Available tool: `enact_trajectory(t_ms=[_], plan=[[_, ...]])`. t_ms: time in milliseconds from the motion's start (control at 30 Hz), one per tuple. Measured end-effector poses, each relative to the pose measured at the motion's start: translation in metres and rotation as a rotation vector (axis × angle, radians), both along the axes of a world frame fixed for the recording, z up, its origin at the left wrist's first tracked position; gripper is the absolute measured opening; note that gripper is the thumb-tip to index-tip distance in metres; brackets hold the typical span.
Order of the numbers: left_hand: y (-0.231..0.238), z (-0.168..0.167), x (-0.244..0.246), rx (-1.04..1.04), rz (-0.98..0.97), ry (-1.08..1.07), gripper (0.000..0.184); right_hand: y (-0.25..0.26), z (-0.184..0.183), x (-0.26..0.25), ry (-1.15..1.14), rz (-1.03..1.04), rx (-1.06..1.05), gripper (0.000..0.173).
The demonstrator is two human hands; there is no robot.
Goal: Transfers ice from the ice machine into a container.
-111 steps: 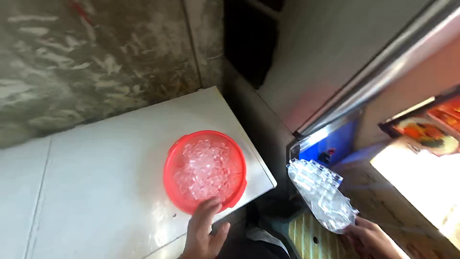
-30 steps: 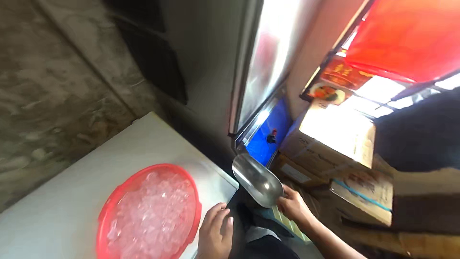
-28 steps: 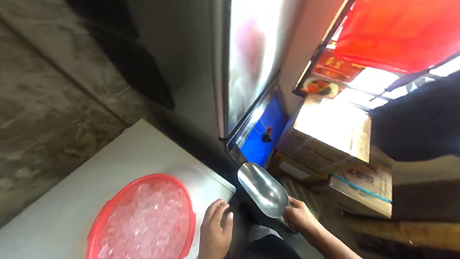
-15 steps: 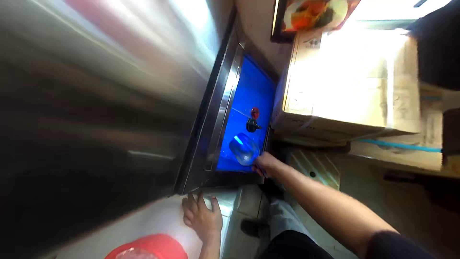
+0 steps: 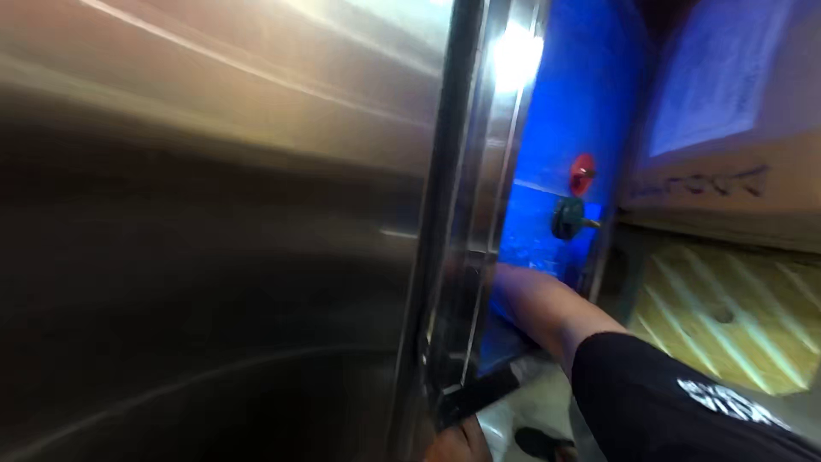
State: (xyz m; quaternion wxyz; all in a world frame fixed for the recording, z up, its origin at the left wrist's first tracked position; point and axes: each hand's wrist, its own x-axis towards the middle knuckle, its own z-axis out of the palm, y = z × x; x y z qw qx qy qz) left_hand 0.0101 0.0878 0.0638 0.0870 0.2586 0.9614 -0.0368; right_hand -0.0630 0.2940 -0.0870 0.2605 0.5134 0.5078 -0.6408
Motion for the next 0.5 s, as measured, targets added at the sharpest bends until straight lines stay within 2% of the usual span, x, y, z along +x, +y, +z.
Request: enact_trajectory(t_ms=[100,167,233,400,467,500], plan=[[-0.014,-0.019,-0.003,0.003,-0.053,0.051,0.051,0.007,-0.019,-0.023,0.101,0.068,0.042,0.046],[-0.063,-0.051,-0.012,0.037,-0.106,0.088,0.047,0.007,-0.032,-0.029,0.162,0.105,0.077,0.042],[-0.085,-0.058,-0.011,0.024,-0.142,0.080,0.046,0.008,-0.038,-0.020,0.165,0.174,0.037,0.042],[-0.080,-0.062,-0.014,0.110,-0.208,0.191,0.051,0.020,-0.044,0.007,0.183,0.056,-0.006,0.040],[-0.057,-0.046,-0.005,0.075,-0.121,0.147,0.048,0.011,-0.057,0.007,0.219,0.013,-0.051,0.039],[-0.035,-0.030,0.000,0.000,-0.028,0.050,0.048,0.004,-0.072,0.003,0.251,-0.003,-0.030,0.039]])
